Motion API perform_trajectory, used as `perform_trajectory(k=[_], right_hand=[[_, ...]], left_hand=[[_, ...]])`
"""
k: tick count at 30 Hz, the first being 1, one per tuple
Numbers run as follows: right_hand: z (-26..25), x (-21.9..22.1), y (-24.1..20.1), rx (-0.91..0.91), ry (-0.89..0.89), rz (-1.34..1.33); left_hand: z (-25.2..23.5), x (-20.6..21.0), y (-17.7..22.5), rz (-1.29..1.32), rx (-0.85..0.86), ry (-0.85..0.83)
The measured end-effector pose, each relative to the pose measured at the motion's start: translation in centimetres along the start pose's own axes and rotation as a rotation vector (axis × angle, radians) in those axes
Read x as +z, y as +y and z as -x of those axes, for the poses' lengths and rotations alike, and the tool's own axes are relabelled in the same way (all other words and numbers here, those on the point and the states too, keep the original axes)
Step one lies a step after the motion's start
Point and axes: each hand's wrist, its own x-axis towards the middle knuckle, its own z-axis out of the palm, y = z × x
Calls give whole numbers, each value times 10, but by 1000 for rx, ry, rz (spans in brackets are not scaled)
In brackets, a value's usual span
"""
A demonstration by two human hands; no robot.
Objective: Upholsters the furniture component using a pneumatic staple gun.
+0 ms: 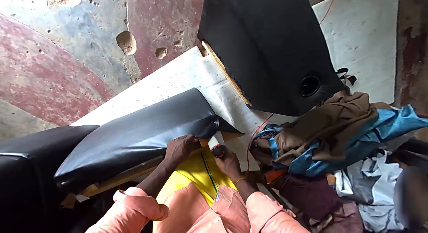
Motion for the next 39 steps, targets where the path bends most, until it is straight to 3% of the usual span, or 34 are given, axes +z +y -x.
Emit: perform_trajectory(k=[5, 9, 12, 17, 23, 29, 39], right_hand=[[42, 1, 21, 59, 100, -209], [60, -29, -4, 274, 2, -301], [46, -29, -10, 208, 36, -344], [7, -11, -26, 20, 122, -188], [-17, 5, -37, 78, 149, -128], [-11, 14, -35, -28, 165, -111], [-1, 43, -44, -40, 86, -99]], left_hand=[[4, 11, -7, -21, 47, -30], [-9, 46, -23, -75, 145, -66], [-20, 66, -38, -144, 225, -44], [-17, 80, -47, -159, 251, -4], [-15, 90, -46, -179, 253, 31], [-12, 97, -49, -188, 275, 61], [-11, 104, -50, -156, 246, 2]])
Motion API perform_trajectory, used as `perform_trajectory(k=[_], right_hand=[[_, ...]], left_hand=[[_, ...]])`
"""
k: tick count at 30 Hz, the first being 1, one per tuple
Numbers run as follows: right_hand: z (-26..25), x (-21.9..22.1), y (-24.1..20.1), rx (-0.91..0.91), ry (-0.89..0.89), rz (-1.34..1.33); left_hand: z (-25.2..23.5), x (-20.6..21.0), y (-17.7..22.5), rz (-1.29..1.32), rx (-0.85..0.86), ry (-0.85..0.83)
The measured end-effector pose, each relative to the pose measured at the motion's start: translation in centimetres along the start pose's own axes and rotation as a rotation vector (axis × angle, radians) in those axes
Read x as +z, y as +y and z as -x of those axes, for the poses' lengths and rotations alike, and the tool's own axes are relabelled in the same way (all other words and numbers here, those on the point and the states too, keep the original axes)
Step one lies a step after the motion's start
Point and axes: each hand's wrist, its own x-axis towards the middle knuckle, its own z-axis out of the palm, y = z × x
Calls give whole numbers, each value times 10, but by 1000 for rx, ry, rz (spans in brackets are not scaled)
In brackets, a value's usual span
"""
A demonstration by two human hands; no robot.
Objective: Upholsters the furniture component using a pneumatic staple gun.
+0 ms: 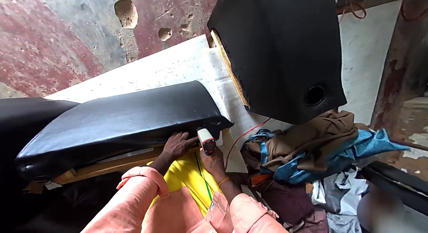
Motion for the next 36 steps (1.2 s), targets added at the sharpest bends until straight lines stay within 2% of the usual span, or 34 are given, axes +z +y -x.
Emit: perform_trajectory(k=[3, 7, 11, 15, 18, 23, 29, 36], right_hand=[[3, 5, -1, 3, 31, 7], [9, -9, 2, -17, 93, -13], [7, -25, 14, 63, 43, 13], [1, -30, 9, 18, 36, -10], [-5, -20, -2, -22, -1, 3], [-4, -12, -17, 17, -31, 78], [18, -20, 0, -13, 24, 42], [3, 1, 3, -44, 38, 66]], left_hand=[[0, 0, 0, 0, 8, 6], [0, -3, -2, -48, 16, 57], [0, -11, 1, -75, 13, 47], [-1, -15, 1, -62, -5, 25], [1, -13, 7, -10, -21, -34], [4, -10, 14, 8, -43, -45], [2, -15, 12, 2, -42, -79], [5, -10, 13, 11, -39, -75]])
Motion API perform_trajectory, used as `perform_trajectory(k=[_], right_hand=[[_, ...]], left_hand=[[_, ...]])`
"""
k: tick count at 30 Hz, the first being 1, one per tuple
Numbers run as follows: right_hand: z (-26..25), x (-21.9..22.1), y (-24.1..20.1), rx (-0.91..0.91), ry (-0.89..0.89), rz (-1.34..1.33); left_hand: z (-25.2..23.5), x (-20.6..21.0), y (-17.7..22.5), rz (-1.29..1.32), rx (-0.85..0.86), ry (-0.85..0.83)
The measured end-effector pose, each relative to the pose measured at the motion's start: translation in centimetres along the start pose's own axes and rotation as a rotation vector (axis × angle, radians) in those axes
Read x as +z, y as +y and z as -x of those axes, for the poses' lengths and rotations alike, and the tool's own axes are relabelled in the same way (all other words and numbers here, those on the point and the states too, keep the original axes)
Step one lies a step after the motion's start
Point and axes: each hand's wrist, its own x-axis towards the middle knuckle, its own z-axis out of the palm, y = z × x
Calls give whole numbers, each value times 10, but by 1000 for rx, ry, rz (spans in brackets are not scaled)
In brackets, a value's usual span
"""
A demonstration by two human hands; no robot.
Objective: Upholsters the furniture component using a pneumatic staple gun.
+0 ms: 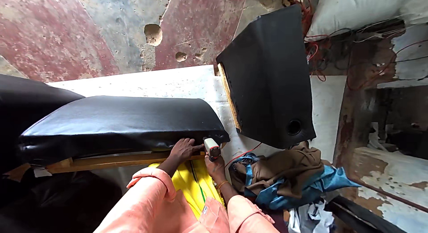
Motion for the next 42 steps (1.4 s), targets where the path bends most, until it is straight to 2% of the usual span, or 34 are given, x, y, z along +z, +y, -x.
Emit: perform_trajectory(k=[8, 12, 15, 18, 20, 24, 25, 26, 28, 31, 33, 37, 40, 42], right_hand=[[17, -24, 20, 51, 5, 33], [10, -31, 27, 202, -67, -84], [8, -41, 21, 226, -203, -319], [9, -47, 10, 135, -339, -436], [14, -46, 0, 109, -379, -389], [21, -29, -18, -38, -532, -187], [24, -22, -29, -69, -586, -100], [29, -14, -40, -95, -634, -12], [41, 6, -62, -161, -704, 127], [64, 43, -96, -332, -787, 290], [81, 77, -121, -423, -845, 427], [127, 172, -181, -512, -931, 793], [163, 238, -217, -607, -900, 971], [195, 255, -262, -580, -908, 1058]], left_hand=[[1, -3, -3, -2, -3, 4], [2, -2, -2, 27, -20, 32], [23, -8, 6, 309, -140, 59], [72, 2, -5, 728, -431, 134], [111, 21, -23, 976, -689, 341], [179, 35, -79, 1540, -1299, 925], [192, 36, -96, 1690, -1408, 1098], [205, 38, -114, 1823, -1456, 1272], [229, 42, -146, 2030, -1381, 1538], [266, 35, -184, 2205, -1182, 1706], [291, 29, -204, 2303, -1072, 1646], [322, 10, -225, 2378, -1316, 1330], [325, -12, -229, 2480, -1397, 1281], [321, -19, -230, 2499, -1447, 1193]])
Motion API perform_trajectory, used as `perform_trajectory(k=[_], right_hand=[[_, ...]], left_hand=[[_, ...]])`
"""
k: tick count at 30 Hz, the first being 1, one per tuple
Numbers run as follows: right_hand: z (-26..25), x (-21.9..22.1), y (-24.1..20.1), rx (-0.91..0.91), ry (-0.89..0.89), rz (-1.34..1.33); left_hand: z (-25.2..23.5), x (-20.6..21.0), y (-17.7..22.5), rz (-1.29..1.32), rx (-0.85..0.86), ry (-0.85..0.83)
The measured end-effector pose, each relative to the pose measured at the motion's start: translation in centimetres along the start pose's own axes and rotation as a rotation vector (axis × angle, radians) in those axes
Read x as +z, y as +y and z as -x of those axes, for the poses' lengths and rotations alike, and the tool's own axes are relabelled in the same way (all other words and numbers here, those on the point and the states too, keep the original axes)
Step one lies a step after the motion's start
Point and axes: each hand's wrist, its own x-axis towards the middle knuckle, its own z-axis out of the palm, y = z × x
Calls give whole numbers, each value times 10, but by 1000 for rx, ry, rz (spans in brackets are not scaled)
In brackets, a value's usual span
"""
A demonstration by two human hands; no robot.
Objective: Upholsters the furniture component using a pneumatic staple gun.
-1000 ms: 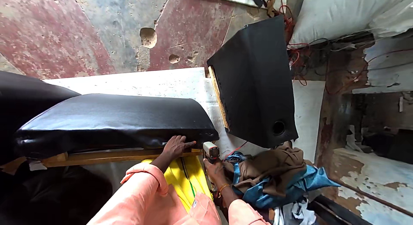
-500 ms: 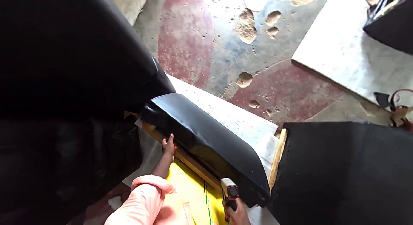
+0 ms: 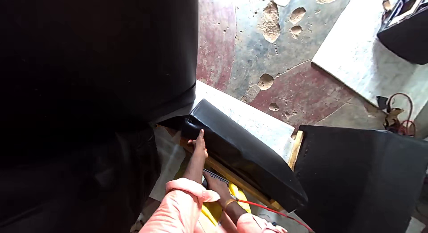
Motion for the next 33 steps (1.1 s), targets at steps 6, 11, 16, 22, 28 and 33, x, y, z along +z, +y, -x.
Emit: perform_trajectory(k=[6, 11, 16, 22, 28, 33], right_hand=[[16, -48, -67, 154, -268, 64], [-41, 11, -22, 37, 111, 114], [-64, -21, -56, 145, 183, -25], [-75, -29, -67, 261, 146, -140], [-75, -25, -62, 200, 24, 6], [-77, -21, -58, 154, 27, 38]], left_hand=[[-3, 3, -14, -52, -19, -9], [0, -17, -1, -139, -6, -331], [2, -21, 28, -926, 222, -302], [13, -23, 34, -948, 253, -295], [25, -43, 29, -1018, 271, -278], [32, -49, 46, -1234, 271, -324]])
